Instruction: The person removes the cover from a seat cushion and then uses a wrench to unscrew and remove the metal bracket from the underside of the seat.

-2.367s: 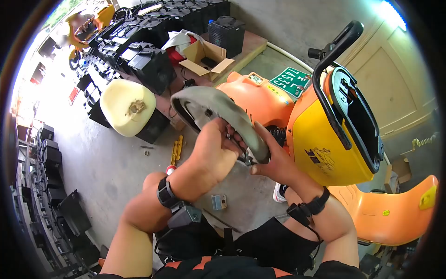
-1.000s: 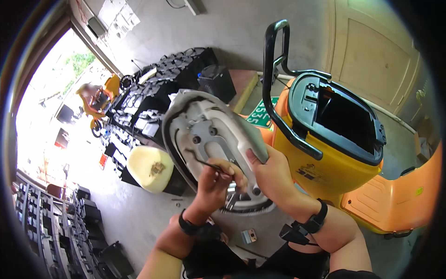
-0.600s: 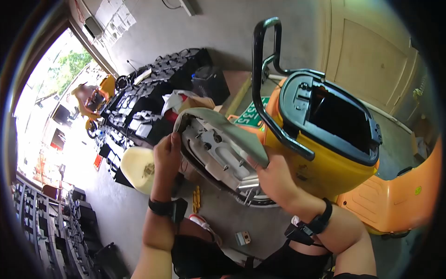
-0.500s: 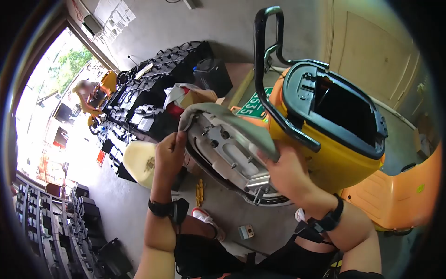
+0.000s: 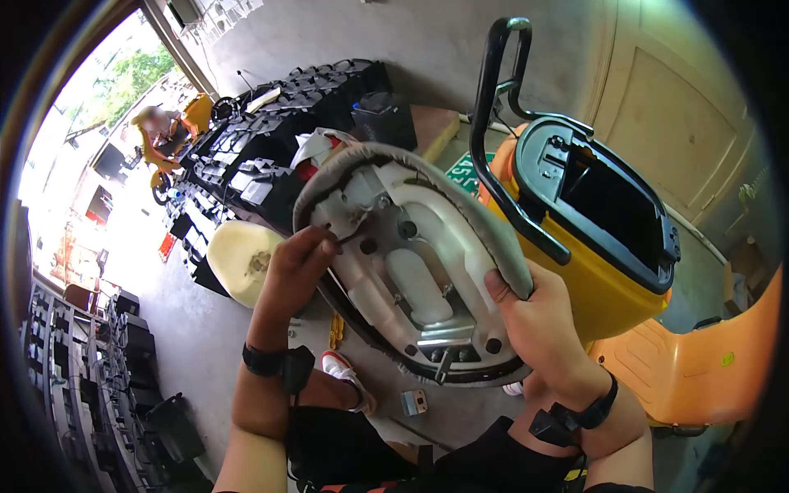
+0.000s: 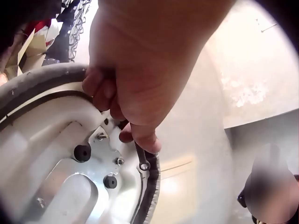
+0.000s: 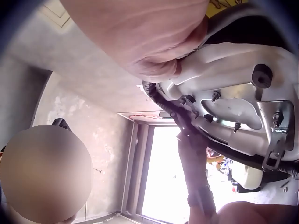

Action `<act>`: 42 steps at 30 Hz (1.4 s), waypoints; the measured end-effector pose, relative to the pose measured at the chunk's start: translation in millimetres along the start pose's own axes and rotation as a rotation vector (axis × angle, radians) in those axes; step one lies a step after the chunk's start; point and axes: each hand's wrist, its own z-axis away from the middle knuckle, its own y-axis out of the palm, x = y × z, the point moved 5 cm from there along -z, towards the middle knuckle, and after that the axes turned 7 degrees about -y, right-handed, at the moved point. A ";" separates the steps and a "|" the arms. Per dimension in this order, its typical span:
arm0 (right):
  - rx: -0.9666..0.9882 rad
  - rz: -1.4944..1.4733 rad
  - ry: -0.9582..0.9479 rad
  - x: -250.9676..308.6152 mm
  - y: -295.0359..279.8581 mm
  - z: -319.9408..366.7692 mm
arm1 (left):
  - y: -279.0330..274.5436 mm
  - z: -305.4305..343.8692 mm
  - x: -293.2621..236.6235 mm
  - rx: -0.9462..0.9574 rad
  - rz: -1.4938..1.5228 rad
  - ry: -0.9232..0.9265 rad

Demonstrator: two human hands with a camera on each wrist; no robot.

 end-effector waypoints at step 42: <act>-0.359 -0.004 -0.047 -3.7 -18.2 62.3 | 90.3 -19.8 -21.9 -0.044 0.296 0.019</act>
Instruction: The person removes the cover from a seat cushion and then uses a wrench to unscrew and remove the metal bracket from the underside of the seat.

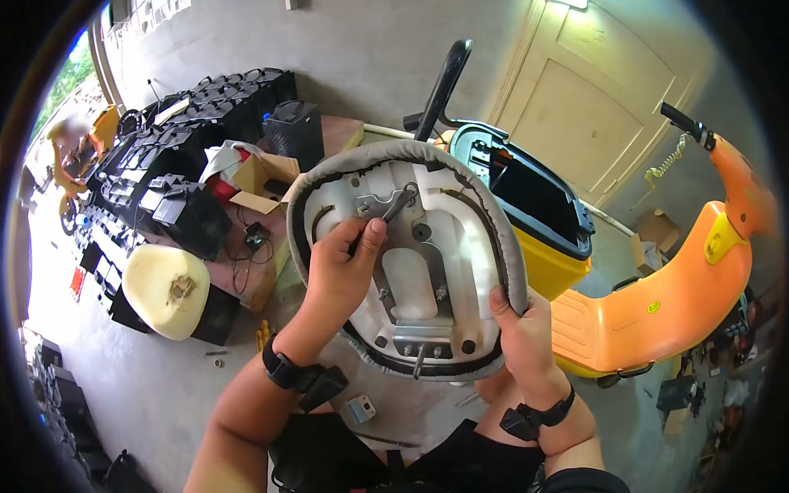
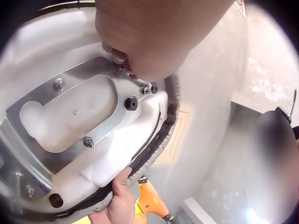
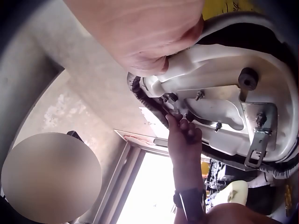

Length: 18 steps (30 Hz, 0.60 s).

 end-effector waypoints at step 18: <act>0.087 -0.054 -0.010 4.1 -14.2 -26.3 | -3.3 12.0 -7.0 -0.064 0.013 0.059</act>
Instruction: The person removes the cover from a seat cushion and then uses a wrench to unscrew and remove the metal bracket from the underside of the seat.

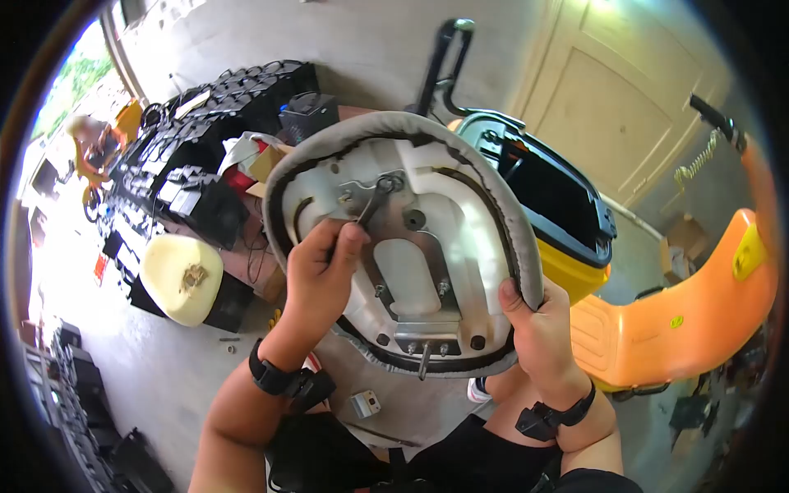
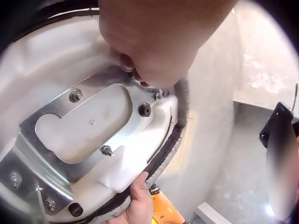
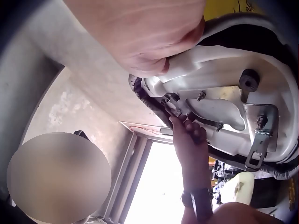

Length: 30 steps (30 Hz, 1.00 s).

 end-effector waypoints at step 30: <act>0.095 0.134 -0.087 -12.7 31.8 9.4 | 89.6 52.3 -22.2 0.555 1.790 -0.808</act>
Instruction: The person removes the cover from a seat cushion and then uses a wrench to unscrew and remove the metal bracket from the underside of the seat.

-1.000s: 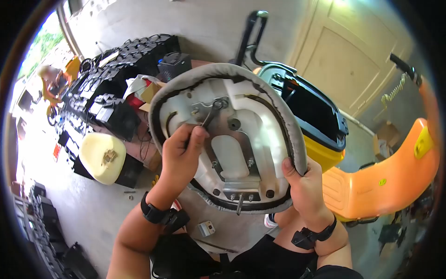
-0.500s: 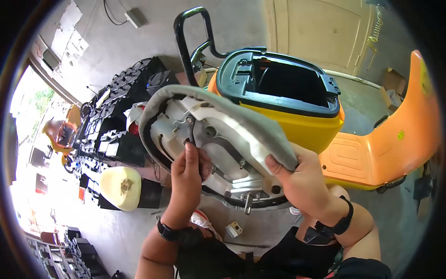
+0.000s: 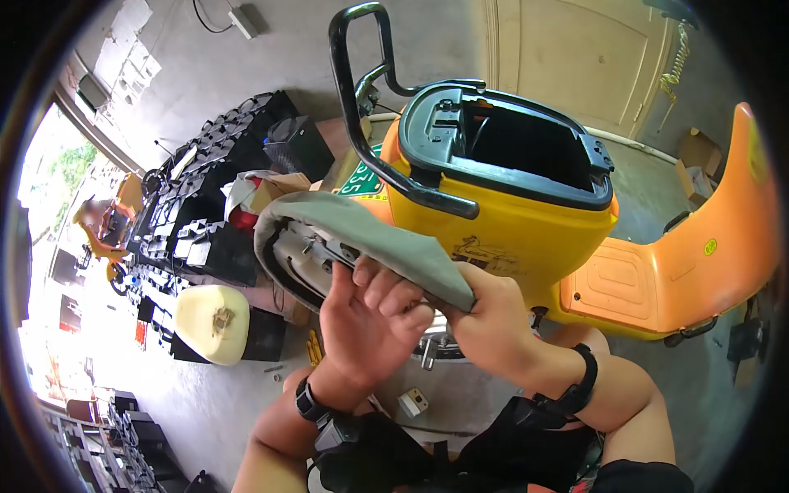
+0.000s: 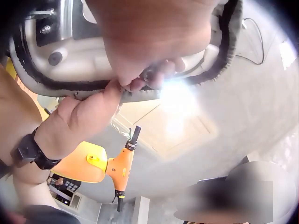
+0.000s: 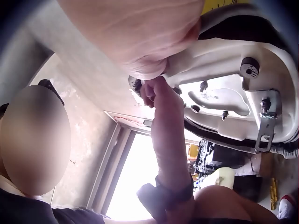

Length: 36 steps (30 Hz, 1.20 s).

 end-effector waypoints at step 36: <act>0.063 -0.050 0.189 -7.4 1.8 -2.7 | -19.0 20.8 -4.0 0.038 -0.775 0.092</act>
